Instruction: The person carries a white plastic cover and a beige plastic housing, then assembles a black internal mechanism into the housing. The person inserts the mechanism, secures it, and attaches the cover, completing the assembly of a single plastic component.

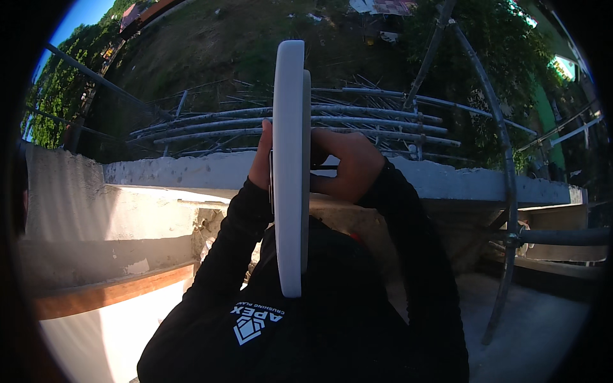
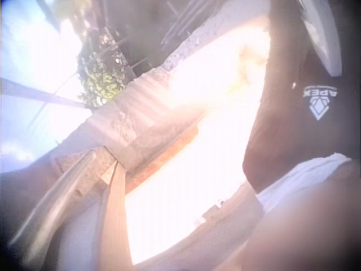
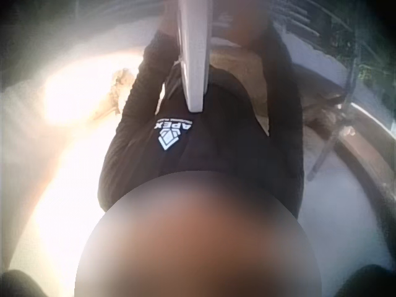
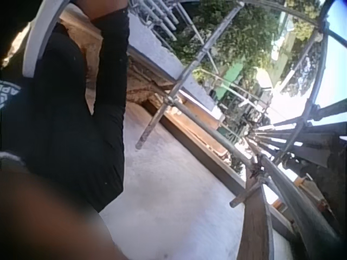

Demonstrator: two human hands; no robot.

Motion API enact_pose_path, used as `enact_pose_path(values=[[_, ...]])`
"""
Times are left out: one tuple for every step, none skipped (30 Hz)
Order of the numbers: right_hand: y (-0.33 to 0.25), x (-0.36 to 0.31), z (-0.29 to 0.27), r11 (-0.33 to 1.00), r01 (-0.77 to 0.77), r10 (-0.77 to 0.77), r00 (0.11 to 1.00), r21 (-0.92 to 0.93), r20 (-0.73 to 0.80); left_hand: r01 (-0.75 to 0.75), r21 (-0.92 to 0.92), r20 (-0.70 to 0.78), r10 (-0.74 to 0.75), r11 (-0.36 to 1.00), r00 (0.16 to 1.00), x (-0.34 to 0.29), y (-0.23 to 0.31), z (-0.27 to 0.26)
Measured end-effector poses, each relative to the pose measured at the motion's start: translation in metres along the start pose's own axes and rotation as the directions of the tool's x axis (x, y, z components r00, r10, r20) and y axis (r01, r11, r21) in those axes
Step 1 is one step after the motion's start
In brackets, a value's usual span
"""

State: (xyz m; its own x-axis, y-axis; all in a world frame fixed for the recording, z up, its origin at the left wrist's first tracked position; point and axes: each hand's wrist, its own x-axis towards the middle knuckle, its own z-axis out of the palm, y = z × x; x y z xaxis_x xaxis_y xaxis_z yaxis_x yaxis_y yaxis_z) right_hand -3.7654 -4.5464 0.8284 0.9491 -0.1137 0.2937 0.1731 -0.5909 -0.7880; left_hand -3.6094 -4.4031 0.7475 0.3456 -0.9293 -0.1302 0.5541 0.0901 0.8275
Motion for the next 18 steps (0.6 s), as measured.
enact_pose_path(values=[[0.006, 0.001, -0.001, 1.0, -0.006, 0.006, 1.0, -0.008, 0.013, 0.084, 0.006, -0.076, -0.083, 0.996, 0.994, -0.001, 0.002, 0.005], [0.012, 0.0, 0.0, 1.0, 0.003, -0.003, 1.0, -0.01, 0.015, 0.077, 0.043, -0.19, -0.067, 0.996, 0.979, -0.002, 0.004, 0.011], [0.017, -0.002, 0.001, 1.0, 0.006, -0.006, 1.0, -0.009, 0.023, 0.031, -0.019, -0.184, -0.034, 0.999, 0.982, -0.008, 0.005, 0.016], [0.023, -0.005, 0.002, 1.0, -0.021, 0.021, 0.999, 0.009, 0.029, 0.033, -0.095, -0.209, -0.053, 0.995, 0.977, -0.013, 0.005, 0.021], [0.028, -0.009, 0.003, 0.998, -0.055, 0.054, 0.998, 0.029, 0.039, 0.011, -0.065, -0.179, -0.022, 0.998, 0.984, -0.018, 0.006, 0.023], [0.033, -0.013, 0.005, 0.994, -0.095, 0.092, 0.995, 0.051, 0.047, -0.001, -0.05, -0.142, -0.007, 0.999, 0.99, -0.025, 0.008, 0.024], [0.039, -0.017, 0.005, 0.992, -0.079, 0.07, 0.993, 0.095, 0.093, 0.012, -0.036, -0.119, -0.016, 0.999, 0.993, -0.032, 0.011, 0.025], [0.046, -0.021, 0.007, 0.978, -0.154, 0.141, 0.985, 0.142, 0.1, -0.009, 0.007, -0.081, 0.009, 1.0, 0.997, -0.038, 0.015, 0.024], [0.053, -0.024, 0.01, 0.955, -0.23, 0.214, 0.971, 0.187, 0.104, -0.01, 0.051, -0.054, 0.012, 0.999, 0.998, -0.043, 0.02, 0.022], [0.06, -0.028, 0.013, 0.919, -0.326, 0.309, 0.945, 0.221, 0.112, 0.013, 0.105, -0.044, -0.008, 0.994, 0.999, -0.049, 0.025, 0.022], [0.069, -0.029, 0.019, 0.65, -0.382, 0.301, 0.923, 0.657, 0.24, -0.038, 0.111, 0.03, 0.035, 0.993, 0.999, -0.056, 0.03, 0.021], [0.078, -0.03, 0.028, 0.366, -0.396, 0.299, 0.907, 0.843, 0.296, -0.019, 0.079, 0.043, 0.015, 0.997, 0.999, -0.061, 0.035, 0.021], [0.085, -0.033, 0.04, 0.035, -0.356, 0.302, 0.895, 0.934, 0.329, -0.04, 0.049, 0.088, 0.036, 0.998, 0.995, -0.066, 0.039, 0.022], [0.092, -0.036, 0.049, 0.14, -0.355, 0.312, 0.902, 0.924, 0.299, -0.076, 0.023, 0.127, 0.073, 0.997, 0.989, -0.07, 0.042, 0.023], [0.097, -0.039, 0.061, 0.128, -0.32, 0.32, 0.909, 0.939, 0.266, -0.165, -0.01, 0.12, 0.165, 0.986, 0.979, -0.073, 0.041, 0.027], [0.1, -0.043, 0.068, 0.132, -0.307, 0.328, 0.911, 0.943, 0.25, -0.155, 0.006, 0.068, 0.154, 0.988, 0.986, -0.076, 0.042, 0.029], [0.103, -0.047, 0.073, 0.141, -0.306, 0.335, 0.91, 0.941, 0.245, -0.149, 0.04, 0.032, 0.148, 0.988, 0.988, -0.079, 0.041, 0.031], [0.105, -0.05, 0.076, 0.153, -0.305, 0.341, 0.909, 0.94, 0.24, -0.131, 0.084, -0.008, 0.132, 0.988, 0.991, -0.081, 0.04, 0.031]])
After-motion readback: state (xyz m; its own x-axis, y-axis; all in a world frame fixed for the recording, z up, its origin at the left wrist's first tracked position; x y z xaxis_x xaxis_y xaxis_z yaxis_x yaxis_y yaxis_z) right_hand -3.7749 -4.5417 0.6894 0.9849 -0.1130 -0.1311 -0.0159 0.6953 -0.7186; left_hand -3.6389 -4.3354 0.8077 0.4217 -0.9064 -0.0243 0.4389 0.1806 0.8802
